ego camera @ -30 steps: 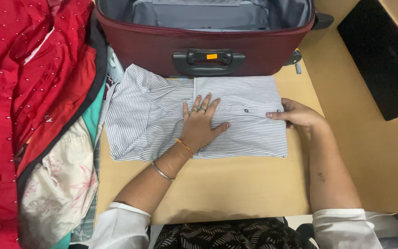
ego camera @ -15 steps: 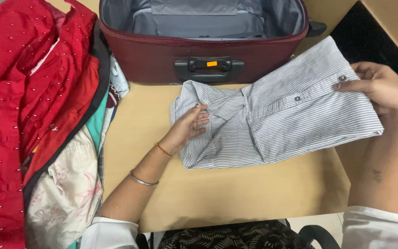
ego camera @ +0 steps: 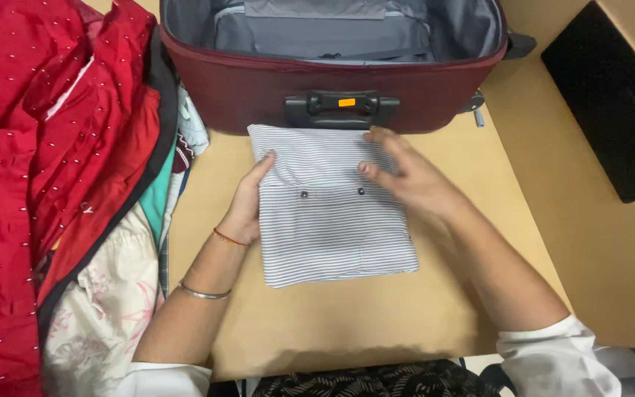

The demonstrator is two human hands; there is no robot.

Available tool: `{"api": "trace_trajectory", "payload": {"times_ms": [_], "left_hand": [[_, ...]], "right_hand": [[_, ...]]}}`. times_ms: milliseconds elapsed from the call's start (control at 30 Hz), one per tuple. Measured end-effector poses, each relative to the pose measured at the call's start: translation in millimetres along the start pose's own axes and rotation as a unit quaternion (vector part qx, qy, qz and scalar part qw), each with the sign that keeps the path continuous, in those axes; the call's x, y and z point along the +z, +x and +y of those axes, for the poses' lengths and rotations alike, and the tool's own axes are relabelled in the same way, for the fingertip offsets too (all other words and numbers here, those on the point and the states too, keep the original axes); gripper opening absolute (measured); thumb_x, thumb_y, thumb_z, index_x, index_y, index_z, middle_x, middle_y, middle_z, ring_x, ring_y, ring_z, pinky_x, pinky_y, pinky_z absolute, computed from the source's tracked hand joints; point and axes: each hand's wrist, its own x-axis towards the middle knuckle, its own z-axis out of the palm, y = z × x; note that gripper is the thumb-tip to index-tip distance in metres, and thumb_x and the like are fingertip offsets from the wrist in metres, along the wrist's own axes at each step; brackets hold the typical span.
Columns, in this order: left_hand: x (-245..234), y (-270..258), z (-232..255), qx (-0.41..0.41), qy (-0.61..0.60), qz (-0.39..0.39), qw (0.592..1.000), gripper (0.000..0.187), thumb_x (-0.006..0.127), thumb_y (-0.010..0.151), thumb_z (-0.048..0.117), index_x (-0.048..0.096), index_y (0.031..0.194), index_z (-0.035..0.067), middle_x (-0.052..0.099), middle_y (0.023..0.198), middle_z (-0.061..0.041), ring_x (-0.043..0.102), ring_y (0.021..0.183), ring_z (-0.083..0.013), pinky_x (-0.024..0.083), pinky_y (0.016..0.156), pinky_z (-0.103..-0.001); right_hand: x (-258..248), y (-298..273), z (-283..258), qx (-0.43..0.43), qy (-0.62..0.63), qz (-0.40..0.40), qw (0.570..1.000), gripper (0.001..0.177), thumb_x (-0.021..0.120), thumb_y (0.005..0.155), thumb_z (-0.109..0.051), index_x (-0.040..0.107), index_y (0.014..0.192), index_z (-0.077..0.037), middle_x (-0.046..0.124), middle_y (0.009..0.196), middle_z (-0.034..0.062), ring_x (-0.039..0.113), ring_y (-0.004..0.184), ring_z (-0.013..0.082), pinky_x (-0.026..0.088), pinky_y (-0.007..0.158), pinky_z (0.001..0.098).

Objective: The person folds a shirt and a top and places them inside a suitcase.

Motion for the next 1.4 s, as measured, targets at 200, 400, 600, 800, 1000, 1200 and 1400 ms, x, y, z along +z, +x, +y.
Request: {"api": "trace_trajectory", "payload": {"times_ms": [200, 400, 600, 800, 1000, 1200, 1400], "left_hand": [[-18, 11, 15, 0.274, 0.554, 0.235, 0.75, 0.045, 0.071, 0.095, 0.017, 0.06, 0.134, -0.004, 0.068, 0.125, -0.021, 0.065, 0.114, -0.0342, 0.051, 0.097, -0.043], [33, -1, -5, 0.244, 0.817, 0.156, 0.498, 0.067, 0.066, 0.091, 0.044, 0.051, 0.147, 0.01, 0.046, 0.155, -0.019, 0.038, 0.145, -0.043, 0.029, 0.112, -0.062], [29, 5, -31, 0.142, 0.83, 0.149, 0.518, 0.079, 0.052, 0.095, 0.062, 0.038, 0.155, 0.013, 0.028, 0.163, -0.016, 0.017, 0.151, -0.0436, 0.004, 0.114, -0.072], [66, -33, -55, 0.229, 0.867, 0.025, 0.443, 0.091, 0.058, 0.09, 0.066, 0.034, 0.153, 0.006, 0.025, 0.162, -0.025, 0.015, 0.151, -0.0496, 0.002, 0.116, -0.071], [107, -70, -90, 0.16, 0.896, -0.121, 0.396, 0.09, 0.073, 0.079, 0.042, 0.036, 0.157, 0.018, 0.025, 0.164, -0.018, 0.018, 0.147, -0.0536, 0.015, 0.108, -0.083], [76, -57, -65, 0.334, 0.751, -0.139, 0.552, 0.079, 0.071, 0.071, 0.005, 0.051, 0.147, 0.009, 0.059, 0.15, -0.017, 0.057, 0.134, -0.0423, 0.045, 0.11, -0.055], [46, -44, -49, 0.253, 0.288, -0.056, 0.922, 0.045, 0.063, 0.092, -0.002, 0.056, 0.136, -0.006, 0.069, 0.126, -0.013, 0.065, 0.117, -0.0231, 0.053, 0.105, -0.037]], "right_hand": [[83, 18, 12, 0.019, -0.241, -0.048, 0.969, 0.093, 0.046, 0.09, -0.073, 0.026, 0.16, -0.015, 0.017, 0.168, 0.0119, 0.008, 0.155, 0.0352, 0.005, 0.117, 0.0671], [99, 28, 20, 0.04, -0.255, -0.056, 0.965, 0.095, 0.046, 0.087, -0.078, 0.026, 0.16, -0.02, 0.018, 0.169, 0.0089, 0.011, 0.155, 0.0345, 0.005, 0.117, 0.07], [82, 31, 56, 0.056, -0.203, 0.076, 0.975, 0.092, 0.067, 0.086, -0.068, 0.037, 0.153, -0.013, 0.03, 0.161, 0.027, 0.025, 0.15, 0.043, 0.026, 0.119, 0.059], [45, 18, 85, 0.205, 0.003, 0.102, 0.973, 0.072, 0.066, 0.092, -0.04, 0.04, 0.15, -0.007, 0.061, 0.119, 0.0309, 0.064, 0.107, 0.0388, 0.05, 0.094, 0.0478], [24, 17, 122, 0.213, 0.291, -0.029, 0.932, 0.043, 0.059, 0.09, -0.007, 0.061, 0.133, -0.004, 0.069, 0.096, 0.0124, 0.062, 0.066, 0.0172, 0.052, 0.051, 0.034], [-34, 0, 98, 0.184, 0.296, -0.038, 0.937, 0.036, 0.055, 0.09, -0.005, 0.065, 0.122, 0.007, 0.072, 0.083, 0.015, 0.07, 0.064, 0.0218, 0.059, 0.057, 0.0345], [-86, -57, 41, -0.14, 0.34, 0.162, 0.916, 0.041, 0.066, 0.104, -0.018, 0.052, 0.133, 0.008, 0.065, 0.126, 0.0209, 0.067, 0.116, 0.0248, 0.056, 0.104, 0.0359]]}}
